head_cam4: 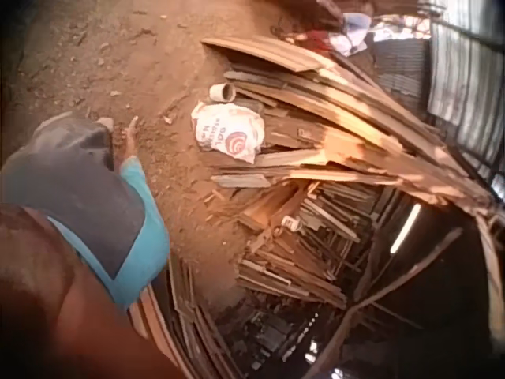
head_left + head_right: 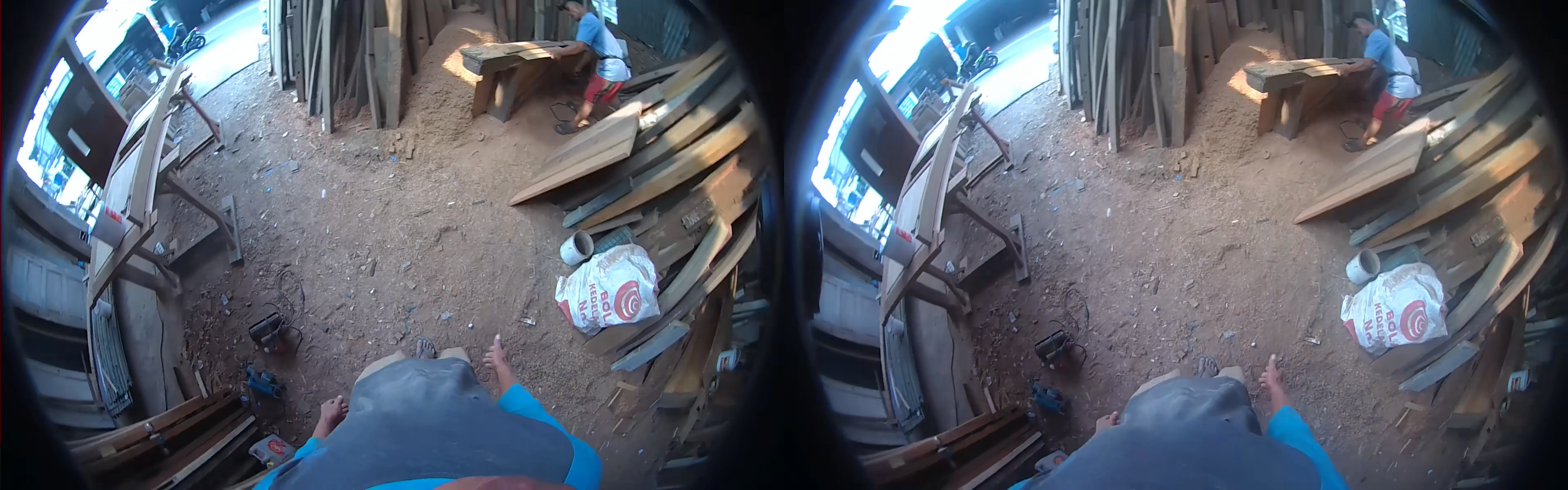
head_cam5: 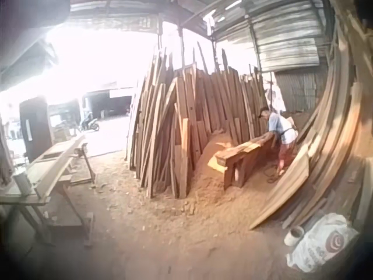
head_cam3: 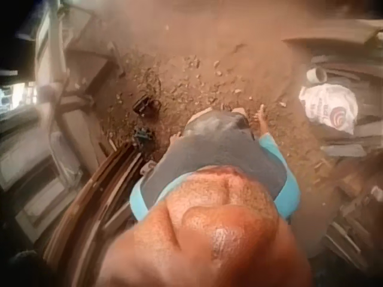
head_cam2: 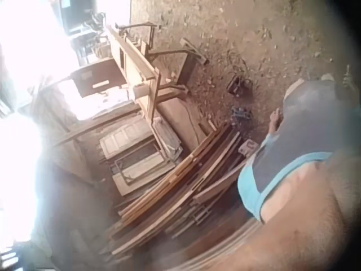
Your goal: The person opens a bucket lid using a scraper to pry it around the edges and then pulls the lid off by hand.
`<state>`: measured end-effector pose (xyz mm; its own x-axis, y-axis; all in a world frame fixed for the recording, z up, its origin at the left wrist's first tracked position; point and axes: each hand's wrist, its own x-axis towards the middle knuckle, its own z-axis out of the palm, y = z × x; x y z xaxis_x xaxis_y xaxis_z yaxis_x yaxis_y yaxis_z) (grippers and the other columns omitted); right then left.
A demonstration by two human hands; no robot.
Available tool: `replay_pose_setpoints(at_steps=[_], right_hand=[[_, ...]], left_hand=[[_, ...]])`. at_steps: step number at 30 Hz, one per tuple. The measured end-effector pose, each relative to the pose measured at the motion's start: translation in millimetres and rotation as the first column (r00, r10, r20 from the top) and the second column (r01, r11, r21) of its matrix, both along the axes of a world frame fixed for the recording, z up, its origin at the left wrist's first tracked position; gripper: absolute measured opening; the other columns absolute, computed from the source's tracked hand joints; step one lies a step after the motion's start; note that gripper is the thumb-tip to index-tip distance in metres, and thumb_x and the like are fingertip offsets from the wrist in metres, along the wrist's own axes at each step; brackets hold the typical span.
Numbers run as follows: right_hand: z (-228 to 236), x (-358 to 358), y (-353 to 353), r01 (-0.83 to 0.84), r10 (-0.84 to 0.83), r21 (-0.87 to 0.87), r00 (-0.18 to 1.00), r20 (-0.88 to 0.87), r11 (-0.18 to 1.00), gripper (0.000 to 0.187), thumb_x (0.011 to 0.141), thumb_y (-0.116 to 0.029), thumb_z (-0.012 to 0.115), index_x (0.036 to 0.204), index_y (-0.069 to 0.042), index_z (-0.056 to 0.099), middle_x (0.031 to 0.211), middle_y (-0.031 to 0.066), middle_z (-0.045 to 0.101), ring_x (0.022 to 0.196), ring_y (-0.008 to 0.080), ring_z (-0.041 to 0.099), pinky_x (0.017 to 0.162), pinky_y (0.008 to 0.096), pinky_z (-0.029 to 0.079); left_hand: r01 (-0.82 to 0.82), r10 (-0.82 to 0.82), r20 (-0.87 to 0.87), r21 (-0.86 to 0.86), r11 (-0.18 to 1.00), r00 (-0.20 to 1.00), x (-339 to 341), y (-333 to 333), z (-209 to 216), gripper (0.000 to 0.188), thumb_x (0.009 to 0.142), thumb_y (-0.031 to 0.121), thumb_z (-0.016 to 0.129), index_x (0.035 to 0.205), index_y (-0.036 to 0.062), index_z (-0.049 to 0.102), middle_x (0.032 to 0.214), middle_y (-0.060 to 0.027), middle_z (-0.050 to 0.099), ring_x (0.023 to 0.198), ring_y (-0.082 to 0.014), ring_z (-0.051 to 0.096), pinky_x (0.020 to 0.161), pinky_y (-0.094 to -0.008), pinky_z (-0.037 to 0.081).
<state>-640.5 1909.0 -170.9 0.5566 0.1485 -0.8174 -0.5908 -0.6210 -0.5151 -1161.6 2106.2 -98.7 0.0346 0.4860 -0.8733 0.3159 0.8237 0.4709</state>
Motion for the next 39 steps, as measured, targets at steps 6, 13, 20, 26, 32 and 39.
replay_pose_setpoints(at_steps=[6, 13, 20, 26, 32, 39], right_hand=[[16, -36, -7, -0.009, 0.008, -0.011, 0.998, -0.061, 1.000, 0.105, 0.091, -0.083, 0.033, 0.141, 0.009, 0.042, 0.122, 0.0319, 0.060, 0.097, 0.0377, 0.066, 0.077, 0.0474, 0.056], [45, -91, 50, -0.170, 0.171, 0.022, 0.977, -0.128, 0.985, 0.107, 0.091, -0.083, 0.030, 0.146, 0.009, 0.037, 0.142, 0.0364, 0.048, 0.122, 0.0474, 0.057, 0.102, 0.0559, 0.047], [51, -101, 110, -0.251, 0.254, 0.117, 0.967, -0.014, 0.961, 0.106, 0.092, -0.082, 0.029, 0.145, 0.010, 0.040, 0.135, 0.0330, 0.056, 0.112, 0.0437, 0.064, 0.088, 0.0517, 0.055], [34, -106, 95, -0.273, 0.274, 0.071, 0.962, -0.003, 0.959, 0.109, 0.091, -0.083, 0.030, 0.145, 0.010, 0.039, 0.137, 0.0337, 0.054, 0.115, 0.0450, 0.062, 0.090, 0.0515, 0.055], [21, -126, 77, -0.286, 0.288, 0.034, 0.951, -0.111, 0.958, 0.110, 0.090, -0.085, 0.028, 0.145, 0.009, 0.039, 0.138, 0.0349, 0.052, 0.123, 0.0473, 0.057, 0.098, 0.0553, 0.050], [34, -119, 91, -0.248, 0.250, 0.046, 0.967, -0.046, 0.968, 0.107, 0.090, -0.084, 0.030, 0.142, 0.009, 0.043, 0.129, 0.0330, 0.059, 0.108, 0.0417, 0.066, 0.081, 0.0475, 0.058]], left_hand=[[-0.120, 0.120, 0.014, 0.111, 0.987, 0.993, -4, 41, 5, 0.025, 0.101, 0.026, 0.060, 0.097, 0.0009, 0.060, 0.078, -0.0050, 0.060, 0.063, -0.0131, 0.058, 0.056, -0.0273, 0.048], [-0.146, 0.148, 0.007, 0.216, 0.966, 0.989, -50, 59, 0, 0.030, 0.100, 0.029, 0.061, 0.103, -0.0009, 0.064, 0.085, -0.0069, 0.066, 0.066, -0.0146, 0.062, 0.059, -0.0279, 0.051], [-0.272, 0.267, -0.064, -0.083, 0.959, 0.962, -143, 4, -66, 0.031, 0.100, 0.031, 0.062, 0.104, 0.0002, 0.066, 0.086, -0.0103, 0.067, 0.067, -0.0179, 0.064, 0.056, -0.0310, 0.052], [-0.327, 0.322, -0.092, -0.042, 0.944, 0.942, -128, 2, -37, 0.027, 0.099, 0.028, 0.062, 0.097, 0.0013, 0.066, 0.081, -0.0085, 0.065, 0.065, -0.0157, 0.062, 0.051, -0.0300, 0.049], [-0.329, 0.330, -0.018, 0.050, 0.943, 0.944, -100, 30, -7, 0.022, 0.099, 0.025, 0.062, 0.092, 0.0038, 0.063, 0.076, -0.0038, 0.061, 0.060, -0.0128, 0.058, 0.050, -0.0274, 0.046], [-0.287, 0.288, -0.047, 0.021, 0.958, 0.957, -95, 36, -5, 0.024, 0.100, 0.027, 0.062, 0.093, 0.0041, 0.062, 0.077, -0.0040, 0.061, 0.060, -0.0132, 0.058, 0.050, -0.0274, 0.046]])
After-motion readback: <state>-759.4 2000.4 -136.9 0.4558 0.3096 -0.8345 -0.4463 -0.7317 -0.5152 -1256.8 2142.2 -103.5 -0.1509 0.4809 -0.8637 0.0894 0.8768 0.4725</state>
